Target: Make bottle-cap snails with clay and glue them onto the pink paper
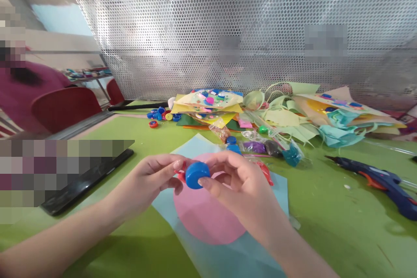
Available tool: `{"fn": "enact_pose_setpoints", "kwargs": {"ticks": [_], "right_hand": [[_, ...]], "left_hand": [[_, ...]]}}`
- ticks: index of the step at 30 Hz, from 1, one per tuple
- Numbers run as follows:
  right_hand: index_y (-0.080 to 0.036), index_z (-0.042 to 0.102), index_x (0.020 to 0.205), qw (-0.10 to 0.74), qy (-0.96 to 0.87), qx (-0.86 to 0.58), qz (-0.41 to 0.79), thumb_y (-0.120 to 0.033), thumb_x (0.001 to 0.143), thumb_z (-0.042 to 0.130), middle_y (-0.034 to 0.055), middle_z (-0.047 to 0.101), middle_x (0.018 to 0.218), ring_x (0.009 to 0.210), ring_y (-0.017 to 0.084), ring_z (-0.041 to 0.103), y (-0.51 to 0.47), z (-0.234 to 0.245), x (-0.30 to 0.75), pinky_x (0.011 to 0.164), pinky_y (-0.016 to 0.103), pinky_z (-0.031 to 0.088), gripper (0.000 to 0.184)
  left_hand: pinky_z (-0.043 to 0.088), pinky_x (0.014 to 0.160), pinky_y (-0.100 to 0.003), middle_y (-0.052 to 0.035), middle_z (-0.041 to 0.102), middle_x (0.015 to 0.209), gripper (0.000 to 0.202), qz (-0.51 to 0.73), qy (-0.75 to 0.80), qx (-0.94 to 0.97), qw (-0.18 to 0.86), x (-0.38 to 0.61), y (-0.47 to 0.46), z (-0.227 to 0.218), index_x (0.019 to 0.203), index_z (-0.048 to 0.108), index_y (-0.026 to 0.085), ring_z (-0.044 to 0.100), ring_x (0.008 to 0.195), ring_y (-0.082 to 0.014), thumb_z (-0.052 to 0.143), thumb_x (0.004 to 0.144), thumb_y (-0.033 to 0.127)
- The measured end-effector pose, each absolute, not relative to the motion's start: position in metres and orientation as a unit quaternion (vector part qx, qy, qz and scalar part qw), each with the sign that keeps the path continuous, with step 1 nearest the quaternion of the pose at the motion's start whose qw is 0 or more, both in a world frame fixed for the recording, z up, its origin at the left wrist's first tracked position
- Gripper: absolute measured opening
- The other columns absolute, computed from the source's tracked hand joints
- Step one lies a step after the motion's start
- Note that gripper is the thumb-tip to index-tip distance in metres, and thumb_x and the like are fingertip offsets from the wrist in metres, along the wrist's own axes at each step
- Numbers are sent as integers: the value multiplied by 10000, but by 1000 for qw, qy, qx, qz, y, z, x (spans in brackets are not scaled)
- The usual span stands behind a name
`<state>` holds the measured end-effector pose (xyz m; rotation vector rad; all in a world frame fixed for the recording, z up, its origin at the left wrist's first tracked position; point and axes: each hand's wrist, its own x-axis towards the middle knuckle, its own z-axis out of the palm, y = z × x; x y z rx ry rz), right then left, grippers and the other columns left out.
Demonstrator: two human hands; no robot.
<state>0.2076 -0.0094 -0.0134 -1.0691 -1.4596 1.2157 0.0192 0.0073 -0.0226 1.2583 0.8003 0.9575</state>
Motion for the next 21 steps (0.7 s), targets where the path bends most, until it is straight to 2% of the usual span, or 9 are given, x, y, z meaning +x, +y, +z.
{"fn": "enact_pose_setpoints", "kwargs": {"ticks": [4, 9, 16, 21], "right_hand": [[-238, 630, 817, 480, -583, -429, 496, -311, 700, 703, 15, 679, 820, 738, 163, 637, -10, -15, 207, 653, 267, 531, 156], [-249, 628, 806, 485, -570, -424, 510, -278, 708, 702, -7, 674, 825, 753, 140, 635, -12, -14, 206, 667, 237, 524, 126], [-243, 633, 812, 485, -571, -420, 512, -267, 712, 703, 0, 676, 827, 750, 139, 632, -11, -13, 206, 660, 232, 526, 125], [-236, 634, 817, 493, -572, -424, 500, -248, 713, 695, -13, 667, 807, 738, 118, 623, -12, -13, 205, 658, 202, 525, 122]], "left_hand": [[437, 556, -158, 8, 655, 753, 177, 431, 338, 544, 636, 20, 5, -23, 722, 729, 211, 514, 623, -69, 618, 815, 312], [419, 535, -163, 9, 615, 680, 210, 426, 351, 524, 649, 23, 3, -21, 681, 722, 192, 486, 620, -79, 640, 789, 352], [415, 567, -174, -5, 605, 778, 216, 426, 341, 519, 658, 24, 1, -19, 688, 721, 198, 496, 691, -97, 641, 787, 373], [421, 574, -206, -52, 645, 836, 289, 430, 346, 493, 673, 24, -1, -17, 742, 731, 176, 499, 702, -124, 609, 798, 431]]}}
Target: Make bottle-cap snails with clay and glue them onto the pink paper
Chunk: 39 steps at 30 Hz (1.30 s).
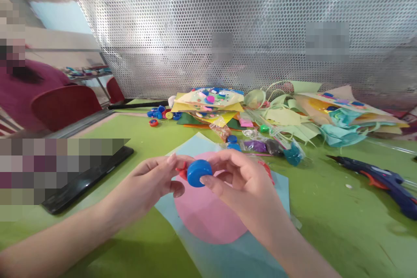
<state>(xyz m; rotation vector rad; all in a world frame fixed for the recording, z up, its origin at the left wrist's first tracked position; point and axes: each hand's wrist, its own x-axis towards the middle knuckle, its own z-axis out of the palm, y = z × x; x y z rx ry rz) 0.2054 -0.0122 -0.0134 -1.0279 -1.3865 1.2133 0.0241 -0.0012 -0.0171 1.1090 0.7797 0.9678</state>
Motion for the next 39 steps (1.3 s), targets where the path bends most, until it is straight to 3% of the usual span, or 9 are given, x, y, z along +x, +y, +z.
{"fn": "enact_pose_setpoints", "kwargs": {"ticks": [10, 15, 21, 27, 39], "right_hand": [[-250, 635, 819, 509, -557, -428, 497, -242, 703, 698, -39, 669, 805, 735, 91, 628, -13, -13, 204, 648, 158, 520, 132], [-240, 634, 797, 513, -554, -429, 496, -229, 699, 693, -35, 677, 801, 699, 83, 617, -14, -11, 203, 625, 151, 508, 114], [-244, 636, 775, 524, -545, -430, 494, -228, 695, 685, -51, 663, 757, 621, 59, 583, -14, -8, 203, 600, 139, 498, 95], [-231, 627, 799, 496, -562, -447, 488, -257, 698, 682, -16, 669, 794, 688, 106, 617, -13, -8, 205, 628, 196, 519, 118], [-223, 614, 832, 480, -569, -460, 484, -301, 714, 661, 6, 673, 840, 687, 119, 623, -12, -11, 205, 640, 227, 535, 149]], "left_hand": [[421, 597, -212, -83, 678, 977, 325, 443, 323, 485, 682, 25, -2, -13, 908, 747, 195, 520, 763, -138, 545, 846, 443], [443, 633, -240, -73, 657, 1023, 329, 463, 342, 536, 617, 21, -3, -15, 984, 715, 221, 547, 827, -160, 575, 816, 467], [469, 694, -227, -46, 619, 1031, 162, 485, 371, 620, 493, 18, -1, -15, 829, 715, 242, 506, 1088, -210, 757, 673, 256], [507, 700, -262, -51, 642, 974, 70, 490, 380, 630, 467, 17, 3, -19, 754, 725, 240, 539, 1055, -214, 738, 686, 226], [511, 652, -221, -56, 649, 875, 21, 509, 378, 665, 396, 19, 2, -17, 702, 719, 210, 582, 964, -185, 719, 689, 195]]}}
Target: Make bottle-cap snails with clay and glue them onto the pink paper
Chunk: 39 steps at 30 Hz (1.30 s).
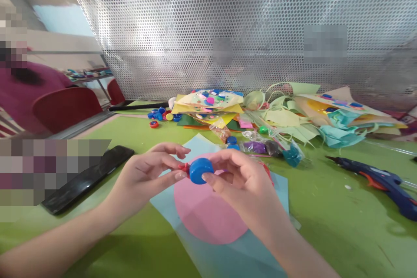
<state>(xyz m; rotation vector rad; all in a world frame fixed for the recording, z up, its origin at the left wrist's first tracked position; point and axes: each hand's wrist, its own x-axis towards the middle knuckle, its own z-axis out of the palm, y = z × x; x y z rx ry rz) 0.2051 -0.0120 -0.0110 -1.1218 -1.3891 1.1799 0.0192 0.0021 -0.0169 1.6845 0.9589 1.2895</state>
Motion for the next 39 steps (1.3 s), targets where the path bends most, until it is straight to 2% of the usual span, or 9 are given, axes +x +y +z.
{"fn": "enact_pose_setpoints", "kwargs": {"ticks": [7, 12, 17, 21, 24, 29, 34, 39], "right_hand": [[-223, 611, 823, 472, -577, -458, 485, -294, 720, 669, -5, 667, 829, 688, 109, 611, -10, -13, 206, 634, 213, 523, 137], [-220, 611, 826, 447, -596, -459, 483, -328, 719, 672, 6, 662, 816, 698, 128, 616, -9, -14, 206, 665, 248, 523, 164], [-225, 620, 815, 446, -597, -460, 483, -321, 708, 680, 5, 662, 805, 709, 132, 613, -9, -14, 205, 661, 246, 519, 155], [-229, 629, 810, 451, -591, -458, 487, -304, 711, 678, -8, 668, 797, 677, 113, 603, -10, -14, 204, 657, 228, 506, 133], [-228, 626, 814, 446, -594, -463, 483, -308, 716, 673, -8, 669, 792, 675, 117, 606, -10, -14, 205, 653, 233, 505, 135], [-219, 618, 822, 437, -610, -463, 472, -323, 716, 661, 15, 675, 827, 708, 142, 624, -9, -14, 205, 650, 257, 512, 155], [-223, 620, 824, 449, -599, -464, 472, -327, 725, 656, 7, 668, 807, 669, 125, 607, -8, -14, 206, 647, 248, 520, 148], [-219, 607, 835, 456, -590, -462, 480, -331, 726, 650, 26, 665, 852, 688, 137, 616, -8, -13, 206, 624, 256, 533, 162]], "left_hand": [[524, 712, -293, -58, 688, 979, 114, 475, 392, 672, 411, 17, 3, -15, 834, 722, 245, 556, 1066, -237, 700, 732, 291], [519, 712, -292, -80, 673, 895, 88, 470, 411, 678, 389, 19, 3, -14, 752, 708, 205, 548, 1054, -240, 691, 733, 289], [518, 693, -282, -84, 638, 933, 95, 475, 426, 671, 377, 19, 1, -14, 689, 692, 190, 568, 1007, -230, 661, 750, 257], [523, 696, -294, -82, 644, 975, 132, 473, 423, 664, 396, 18, 0, -14, 736, 713, 206, 579, 1006, -235, 627, 786, 292], [527, 685, -299, -89, 664, 961, 116, 478, 421, 659, 400, 19, 1, -12, 778, 722, 206, 571, 1026, -252, 667, 750, 304], [519, 685, -282, -85, 664, 866, 109, 484, 431, 669, 364, 21, 1, -11, 656, 718, 197, 579, 992, -235, 665, 737, 245], [522, 701, -301, -85, 667, 954, 96, 490, 431, 660, 373, 19, 2, -13, 770, 736, 218, 583, 1021, -249, 692, 729, 293], [508, 714, -291, -74, 667, 947, 82, 493, 438, 663, 355, 17, 3, -16, 711, 727, 217, 589, 999, -234, 706, 718, 296]]}}
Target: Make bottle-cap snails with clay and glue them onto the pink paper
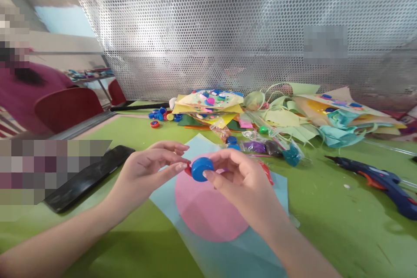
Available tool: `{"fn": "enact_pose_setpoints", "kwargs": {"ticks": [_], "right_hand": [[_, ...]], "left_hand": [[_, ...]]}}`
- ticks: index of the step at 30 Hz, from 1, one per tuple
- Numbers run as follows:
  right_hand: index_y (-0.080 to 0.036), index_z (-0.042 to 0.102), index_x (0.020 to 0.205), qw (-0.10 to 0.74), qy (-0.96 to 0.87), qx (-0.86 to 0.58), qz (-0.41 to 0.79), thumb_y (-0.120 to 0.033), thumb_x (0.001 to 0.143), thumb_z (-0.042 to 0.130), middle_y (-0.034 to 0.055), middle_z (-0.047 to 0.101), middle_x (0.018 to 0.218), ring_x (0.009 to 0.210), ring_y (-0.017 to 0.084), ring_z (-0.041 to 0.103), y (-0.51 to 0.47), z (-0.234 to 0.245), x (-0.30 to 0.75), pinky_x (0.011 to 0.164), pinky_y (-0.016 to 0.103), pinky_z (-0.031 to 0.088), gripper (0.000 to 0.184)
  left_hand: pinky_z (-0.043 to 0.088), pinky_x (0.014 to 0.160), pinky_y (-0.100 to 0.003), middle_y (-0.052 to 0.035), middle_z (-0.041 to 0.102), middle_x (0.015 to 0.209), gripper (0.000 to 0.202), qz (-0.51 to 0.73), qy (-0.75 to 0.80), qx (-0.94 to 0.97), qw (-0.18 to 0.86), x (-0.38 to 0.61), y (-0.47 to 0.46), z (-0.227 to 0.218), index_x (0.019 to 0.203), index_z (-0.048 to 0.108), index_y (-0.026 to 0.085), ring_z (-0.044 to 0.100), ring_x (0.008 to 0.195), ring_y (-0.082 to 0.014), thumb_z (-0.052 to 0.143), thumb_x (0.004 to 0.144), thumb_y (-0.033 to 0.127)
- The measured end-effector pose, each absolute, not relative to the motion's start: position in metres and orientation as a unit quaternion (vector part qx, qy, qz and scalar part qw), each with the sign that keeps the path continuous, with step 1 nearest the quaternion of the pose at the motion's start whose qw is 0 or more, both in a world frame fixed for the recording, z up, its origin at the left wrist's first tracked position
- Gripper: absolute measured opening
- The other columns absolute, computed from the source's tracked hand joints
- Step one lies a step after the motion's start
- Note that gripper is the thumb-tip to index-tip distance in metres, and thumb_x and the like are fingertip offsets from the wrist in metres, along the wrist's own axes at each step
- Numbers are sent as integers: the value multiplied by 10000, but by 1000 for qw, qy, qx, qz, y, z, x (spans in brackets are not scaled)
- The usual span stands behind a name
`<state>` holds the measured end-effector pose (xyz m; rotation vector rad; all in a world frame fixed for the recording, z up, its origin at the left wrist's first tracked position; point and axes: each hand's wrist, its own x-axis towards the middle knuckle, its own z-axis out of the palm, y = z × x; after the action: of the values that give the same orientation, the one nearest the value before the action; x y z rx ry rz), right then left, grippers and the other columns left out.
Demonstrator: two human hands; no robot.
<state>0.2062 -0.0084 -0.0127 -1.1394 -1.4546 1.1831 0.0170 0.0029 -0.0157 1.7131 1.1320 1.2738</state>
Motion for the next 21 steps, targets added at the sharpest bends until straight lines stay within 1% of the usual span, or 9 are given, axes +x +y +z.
{"fn": "enact_pose_setpoints", "kwargs": {"ticks": [3, 5, 8, 11, 13, 15, 17, 19, 21], "right_hand": [[-215, 607, 839, 454, -589, -459, 486, -333, 734, 644, 27, 663, 852, 690, 138, 613, -8, -13, 207, 624, 261, 531, 162], [-215, 611, 841, 461, -581, -453, 494, -334, 737, 652, 21, 659, 824, 667, 133, 602, -5, -16, 208, 618, 263, 523, 164], [-216, 630, 842, 473, -542, -412, 560, -357, 718, 698, 8, 656, 791, 599, 104, 574, 1, -22, 210, 582, 243, 499, 200], [-200, 658, 823, 464, -463, -350, 669, -368, 681, 745, 8, 661, 768, 603, 89, 575, 4, -26, 210, 543, 205, 469, 237], [-174, 665, 781, 438, -420, -322, 727, -372, 666, 757, 13, 661, 710, 596, 88, 578, 4, -28, 207, 533, 198, 461, 247], [-156, 664, 757, 404, -393, -298, 771, -387, 639, 772, 7, 656, 654, 540, 82, 571, 3, -29, 202, 516, 201, 460, 281], [-139, 663, 769, 377, -375, -288, 796, -388, 595, 797, 1, 646, 635, 526, 84, 581, 4, -32, 198, 525, 209, 470, 333], [-122, 664, 784, 358, -365, -293, 808, -380, 578, 807, -2, 639, 628, 540, 80, 593, 5, -36, 195, 562, 203, 479, 360], [-114, 667, 801, 346, -362, -289, 816, -382, 588, 800, -2, 637, 629, 554, 73, 598, 7, -39, 194, 589, 194, 482, 368]], "left_hand": [[500, 715, -279, -66, 664, 976, 130, 491, 447, 663, 345, 17, 2, -15, 649, 707, 206, 599, 972, -221, 693, 731, 307], [499, 707, -278, -63, 676, 975, 179, 495, 451, 659, 343, 17, 2, -14, 694, 714, 204, 610, 930, -211, 634, 783, 337], [497, 666, -265, -55, 688, 980, 233, 518, 447, 645, 340, 17, 2, -14, 904, 708, 217, 610, 857, -183, 518, 866, 346], [503, 708, -260, -47, 660, 1086, 303, 522, 391, 675, 345, 17, 4, -17, 1143, 607, 275, 590, 966, -193, 560, 845, 253], [506, 769, -273, -42, 638, 1152, 413, 492, 350, 719, 344, 16, 5, -19, 1207, 561, 328, 573, 1050, -207, 591, 816, 196], [497, 828, -278, -22, 644, 1166, 424, 449, 328, 760, 335, 15, 7, -22, 1165, 596, 375, 575, 1076, -214, 603, 797, 166], [491, 847, -262, 8, 675, 1120, 413, 421, 319, 783, 328, 14, 8, -23, 1084, 645, 415, 611, 1031, -207, 606, 776, 143], [512, 785, -239, 19, 717, 1005, 371, 406, 322, 788, 333, 13, 10, -23, 990, 693, 414, 663, 901, -201, 605, 757, 140], [528, 708, -233, 12, 737, 912, 284, 399, 344, 779, 340, 12, 12, -23, 894, 728, 377, 683, 794, -206, 618, 737, 168]]}}
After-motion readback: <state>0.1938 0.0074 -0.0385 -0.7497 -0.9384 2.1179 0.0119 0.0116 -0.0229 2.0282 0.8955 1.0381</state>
